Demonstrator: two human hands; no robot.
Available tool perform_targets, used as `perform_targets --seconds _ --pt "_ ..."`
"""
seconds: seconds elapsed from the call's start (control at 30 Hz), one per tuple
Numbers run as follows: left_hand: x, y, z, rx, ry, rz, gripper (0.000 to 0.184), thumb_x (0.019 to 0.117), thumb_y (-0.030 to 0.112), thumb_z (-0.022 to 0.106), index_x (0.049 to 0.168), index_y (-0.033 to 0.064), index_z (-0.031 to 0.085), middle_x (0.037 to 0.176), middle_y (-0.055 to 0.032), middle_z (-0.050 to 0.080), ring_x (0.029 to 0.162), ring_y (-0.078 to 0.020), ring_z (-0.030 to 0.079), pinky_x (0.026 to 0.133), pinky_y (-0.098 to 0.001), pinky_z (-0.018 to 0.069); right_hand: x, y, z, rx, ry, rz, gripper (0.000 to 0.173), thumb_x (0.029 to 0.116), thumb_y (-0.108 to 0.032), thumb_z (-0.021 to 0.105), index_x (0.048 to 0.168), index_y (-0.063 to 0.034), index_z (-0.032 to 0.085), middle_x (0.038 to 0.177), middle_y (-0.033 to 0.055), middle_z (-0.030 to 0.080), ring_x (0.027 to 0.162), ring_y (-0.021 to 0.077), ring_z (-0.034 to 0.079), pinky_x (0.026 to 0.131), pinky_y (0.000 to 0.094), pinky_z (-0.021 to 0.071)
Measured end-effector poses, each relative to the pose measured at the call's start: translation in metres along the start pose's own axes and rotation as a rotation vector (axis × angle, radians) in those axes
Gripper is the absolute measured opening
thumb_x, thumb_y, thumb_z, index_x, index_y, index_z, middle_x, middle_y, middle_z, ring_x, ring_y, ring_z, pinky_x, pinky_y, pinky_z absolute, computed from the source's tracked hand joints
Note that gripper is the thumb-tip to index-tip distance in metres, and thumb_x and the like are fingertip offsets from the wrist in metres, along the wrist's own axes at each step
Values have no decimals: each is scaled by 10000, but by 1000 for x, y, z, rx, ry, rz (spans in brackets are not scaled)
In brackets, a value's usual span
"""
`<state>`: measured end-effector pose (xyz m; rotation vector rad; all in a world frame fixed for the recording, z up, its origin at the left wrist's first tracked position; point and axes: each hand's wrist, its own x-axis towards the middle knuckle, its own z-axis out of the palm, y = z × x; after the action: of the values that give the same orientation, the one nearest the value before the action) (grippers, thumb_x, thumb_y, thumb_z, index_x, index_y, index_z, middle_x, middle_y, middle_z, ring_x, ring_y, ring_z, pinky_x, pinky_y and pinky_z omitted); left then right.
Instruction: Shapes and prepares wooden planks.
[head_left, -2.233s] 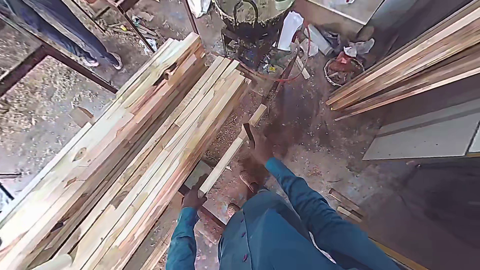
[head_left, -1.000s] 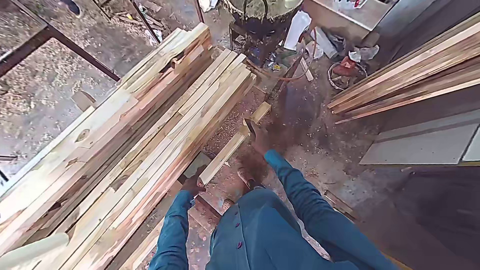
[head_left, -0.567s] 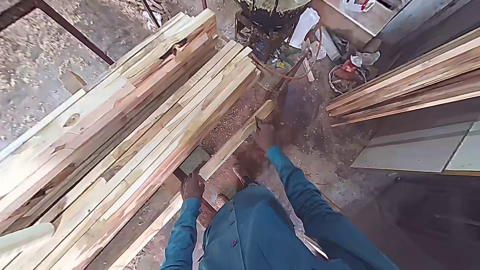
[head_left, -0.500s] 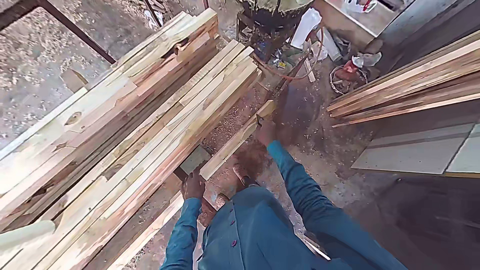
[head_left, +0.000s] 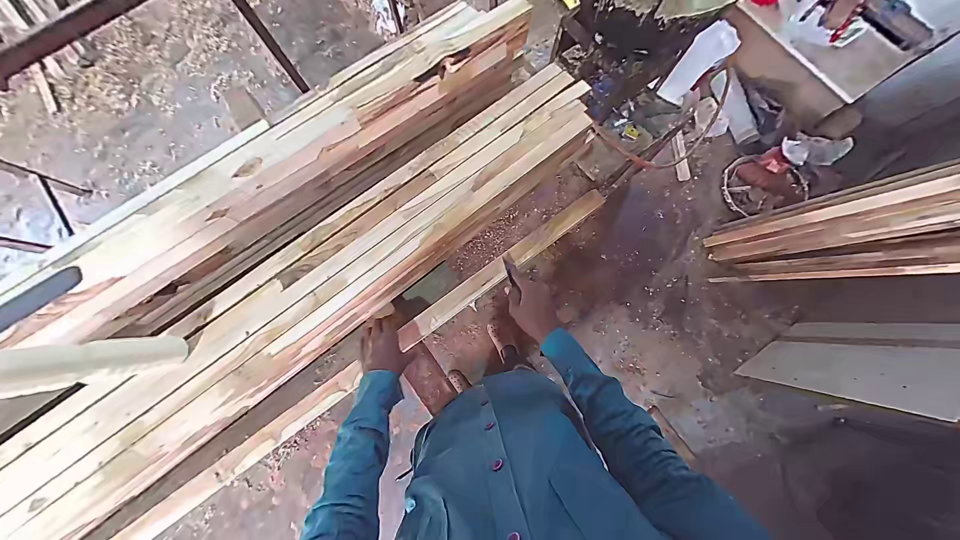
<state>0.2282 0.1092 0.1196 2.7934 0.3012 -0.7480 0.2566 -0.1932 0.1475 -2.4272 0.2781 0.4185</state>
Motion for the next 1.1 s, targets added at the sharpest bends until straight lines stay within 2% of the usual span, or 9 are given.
perform_targets --seconds 0.13,0.23,0.47,0.6,0.73,0.83,0.93,1.0,1.1 --pt "-10 -91 6 77 -115 -162 1063 690 306 943 1564 92 377 1526 -253 476 1423 -458 438 1203 -676 241 -3 14 55 -149 66 -23 652 1046 -260 564 1638 -234 294 1437 291 486 1053 447 672 842 591 583" --pt "-8 -132 23 -3 -123 -80 737 810 377 853 1428 84 576 1404 -238 602 1344 -444 536 1122 -685 374 -29 3 82 -266 -15 3 608 1027 -181 567 1602 -133 373 1555 337 358 1356 483 489 1091 579 458" --pt "-41 -113 50 15 188 -85 442 946 208 677 1369 102 607 1388 -182 618 1328 -402 550 1145 -625 344 3 -12 17 -99 180 185 420 1029 -194 575 1405 -5 584 1380 319 566 1283 482 558 1043 604 481" --pt "-41 -116 53 27 220 -81 443 964 212 638 1393 110 591 1420 -168 608 1346 -382 546 1153 -610 335 2 -30 34 -91 101 215 351 995 -191 595 1259 32 656 1326 279 616 1242 439 601 1022 594 498" --pt "-36 -114 44 52 126 -110 589 878 257 775 1412 110 575 1433 -147 602 1356 -370 538 1150 -607 348 -47 -62 82 -308 -110 123 461 955 -276 666 1347 -40 606 1464 333 459 1147 487 632 909 631 550" --pt "-29 -118 33 46 30 -76 626 847 304 812 1387 84 585 1414 -155 612 1349 -370 544 1150 -624 348 -71 -74 86 -283 -146 47 441 984 -266 636 1380 -73 604 1341 285 587 1169 446 629 945 609 531" --pt "-13 -135 25 20 -137 8 693 839 341 827 1416 77 548 1401 -211 606 1347 -421 533 1126 -674 354 -67 -69 103 -226 -28 12 633 1024 -261 593 1605 -174 360 1341 303 565 1089 448 664 898 592 560" --pt "0 -147 21 -19 -252 54 806 800 328 878 1475 85 512 1389 -268 595 1330 -472 535 1093 -712 383 -56 -53 137 -253 39 -42 711 1024 -271 591 1650 -252 254 1423 281 496 1076 435 660 838 581 581" --pt "4 -157 15 -26 -295 42 767 776 328 890 1439 116 567 1365 -264 614 1307 -479 553 1063 -707 419 -72 -38 176 -247 -34 -134 754 983 -114 592 1651 -169 245 1574 342 303 1169 451 637 902 516 592"
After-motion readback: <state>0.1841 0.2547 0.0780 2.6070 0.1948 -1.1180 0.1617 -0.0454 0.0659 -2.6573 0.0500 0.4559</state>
